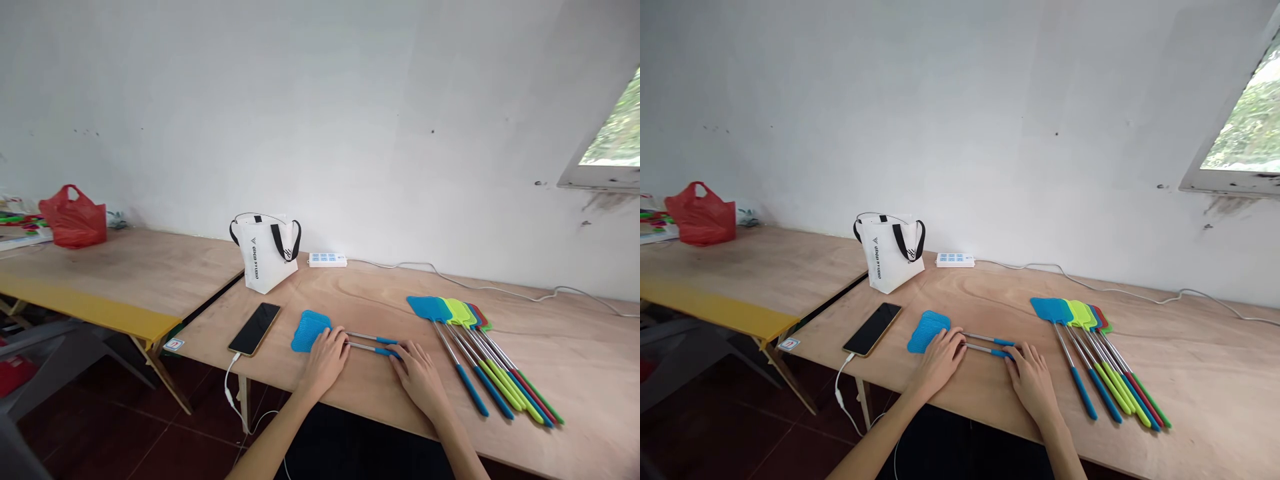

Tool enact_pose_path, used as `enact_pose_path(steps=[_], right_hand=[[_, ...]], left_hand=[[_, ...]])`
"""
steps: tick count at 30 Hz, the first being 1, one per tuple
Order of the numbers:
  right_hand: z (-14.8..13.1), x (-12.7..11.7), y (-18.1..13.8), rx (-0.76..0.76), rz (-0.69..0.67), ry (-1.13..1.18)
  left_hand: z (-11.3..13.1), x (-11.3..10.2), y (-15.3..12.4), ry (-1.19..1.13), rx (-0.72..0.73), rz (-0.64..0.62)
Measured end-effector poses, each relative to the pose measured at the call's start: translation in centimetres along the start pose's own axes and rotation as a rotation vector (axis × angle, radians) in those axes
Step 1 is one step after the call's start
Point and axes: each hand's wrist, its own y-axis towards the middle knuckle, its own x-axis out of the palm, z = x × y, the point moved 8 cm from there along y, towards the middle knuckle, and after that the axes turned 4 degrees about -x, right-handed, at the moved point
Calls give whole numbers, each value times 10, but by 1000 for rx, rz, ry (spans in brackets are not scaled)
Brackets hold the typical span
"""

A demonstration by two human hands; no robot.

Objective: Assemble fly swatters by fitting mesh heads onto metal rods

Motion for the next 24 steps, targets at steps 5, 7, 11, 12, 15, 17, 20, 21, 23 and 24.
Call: enact_pose_path(steps=[5,7,11,12,15,17,20,21,23,24], right_hand=[[-1,-1,-1,7,21,11],[-1,-1,-1,10,23,11],[-1,0,-1,7,13,-6],[-1,0,-1,8,13,-12],[0,0,-1,12,16,-20],[0,0,-1,13,16,-19],[1,2,-1,11,14,-26],[1,2,-2,11,13,-33],[2,3,-3,11,8,-48],[2,4,-3,12,4,-54]], left_hand=[[2,-2,0,6,10,-9],[1,0,0,7,3,-14],[0,3,0,15,-6,-16],[-1,4,0,19,-7,-16],[-2,6,-1,36,-5,-17],[-3,8,-1,49,1,-16],[-4,11,-1,58,9,-9],[-4,11,-1,59,11,-6],[-5,12,-1,63,9,0],[-5,12,-1,66,4,1]])
